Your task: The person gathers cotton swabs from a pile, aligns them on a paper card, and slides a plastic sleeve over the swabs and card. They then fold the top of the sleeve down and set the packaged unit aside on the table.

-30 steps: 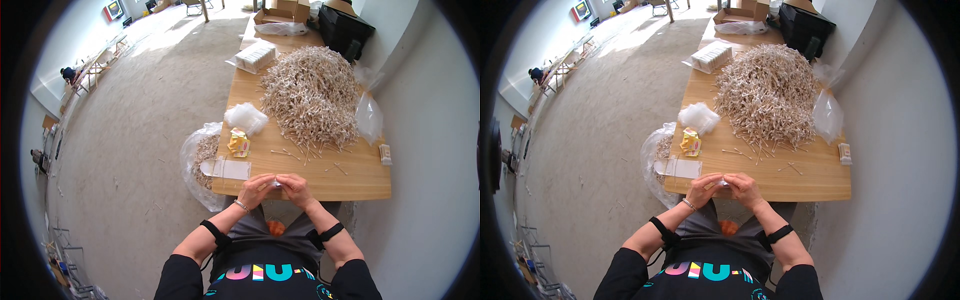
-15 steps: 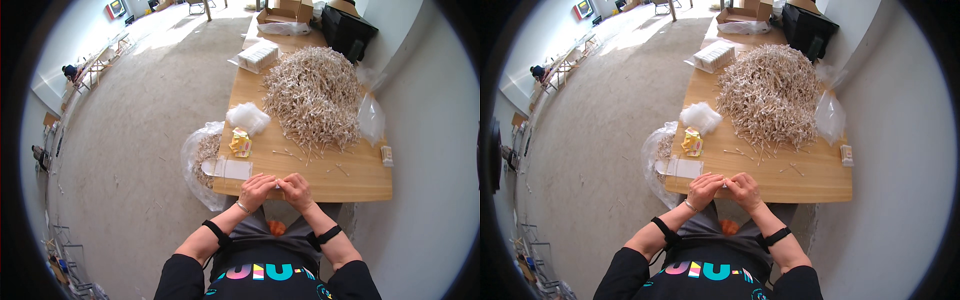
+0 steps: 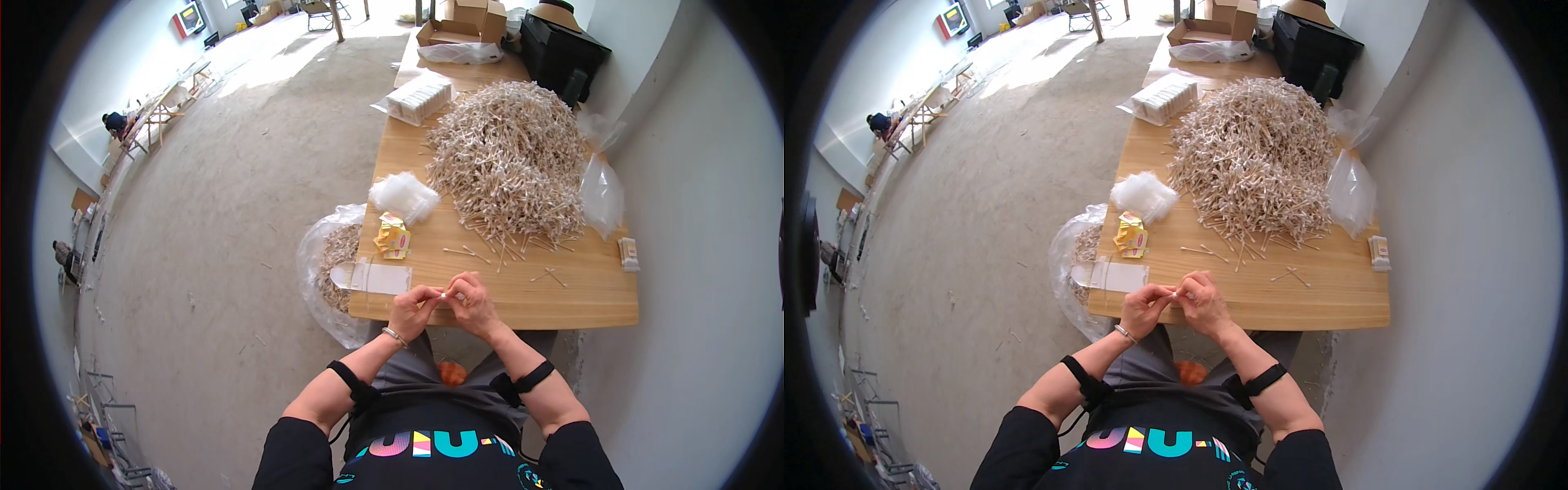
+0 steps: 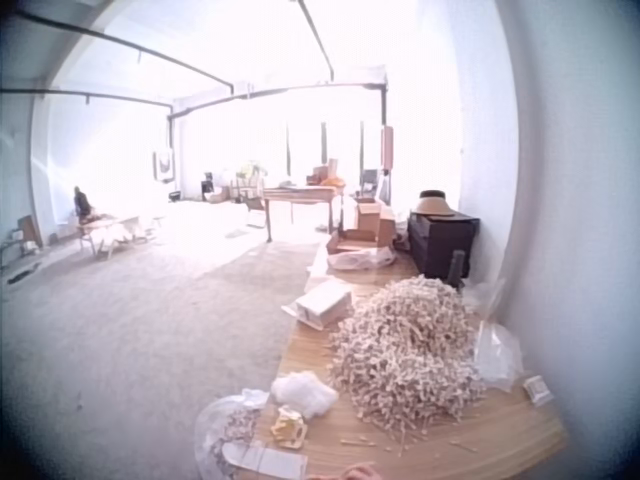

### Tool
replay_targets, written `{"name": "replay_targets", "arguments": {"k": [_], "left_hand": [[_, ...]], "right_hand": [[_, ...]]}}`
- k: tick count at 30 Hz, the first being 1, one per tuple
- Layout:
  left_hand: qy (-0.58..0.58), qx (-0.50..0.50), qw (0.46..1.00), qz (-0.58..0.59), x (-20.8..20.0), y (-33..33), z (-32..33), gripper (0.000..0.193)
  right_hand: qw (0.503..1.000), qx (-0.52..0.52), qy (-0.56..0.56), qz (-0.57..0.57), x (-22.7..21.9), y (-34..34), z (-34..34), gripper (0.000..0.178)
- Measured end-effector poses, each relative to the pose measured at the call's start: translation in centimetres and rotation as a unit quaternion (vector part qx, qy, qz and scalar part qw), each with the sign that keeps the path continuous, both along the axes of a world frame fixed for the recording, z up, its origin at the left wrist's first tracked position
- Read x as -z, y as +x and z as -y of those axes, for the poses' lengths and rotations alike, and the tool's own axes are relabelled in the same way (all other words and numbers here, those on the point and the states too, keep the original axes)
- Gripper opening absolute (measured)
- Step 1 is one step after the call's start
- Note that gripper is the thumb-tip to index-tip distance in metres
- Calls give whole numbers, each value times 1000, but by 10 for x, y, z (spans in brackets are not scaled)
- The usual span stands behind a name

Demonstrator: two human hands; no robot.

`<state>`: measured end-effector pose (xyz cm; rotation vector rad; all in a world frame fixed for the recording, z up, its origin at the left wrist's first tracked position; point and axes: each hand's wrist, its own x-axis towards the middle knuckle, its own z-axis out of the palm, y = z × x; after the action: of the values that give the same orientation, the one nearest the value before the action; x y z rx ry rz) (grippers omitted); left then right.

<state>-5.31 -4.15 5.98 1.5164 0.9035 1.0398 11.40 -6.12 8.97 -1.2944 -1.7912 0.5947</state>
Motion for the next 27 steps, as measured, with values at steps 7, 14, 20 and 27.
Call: {"name": "replay_targets", "arguments": {"k": [7,14,20,27], "left_hand": [[-100,13,993,63,2,-3,1,4],[-78,17,997,11,7,0,-5,10],[-105,6,993,59,4,3,-7,12],[-160,54,984,51,-1,10,-7,15]], "right_hand": [[994,37,-76,-76,-7,14,5,19],[969,-21,-158,-188,24,29,2,15],[957,32,-169,-232,14,22,4,16],[935,-24,-239,-260,24,21,1,9]]}}
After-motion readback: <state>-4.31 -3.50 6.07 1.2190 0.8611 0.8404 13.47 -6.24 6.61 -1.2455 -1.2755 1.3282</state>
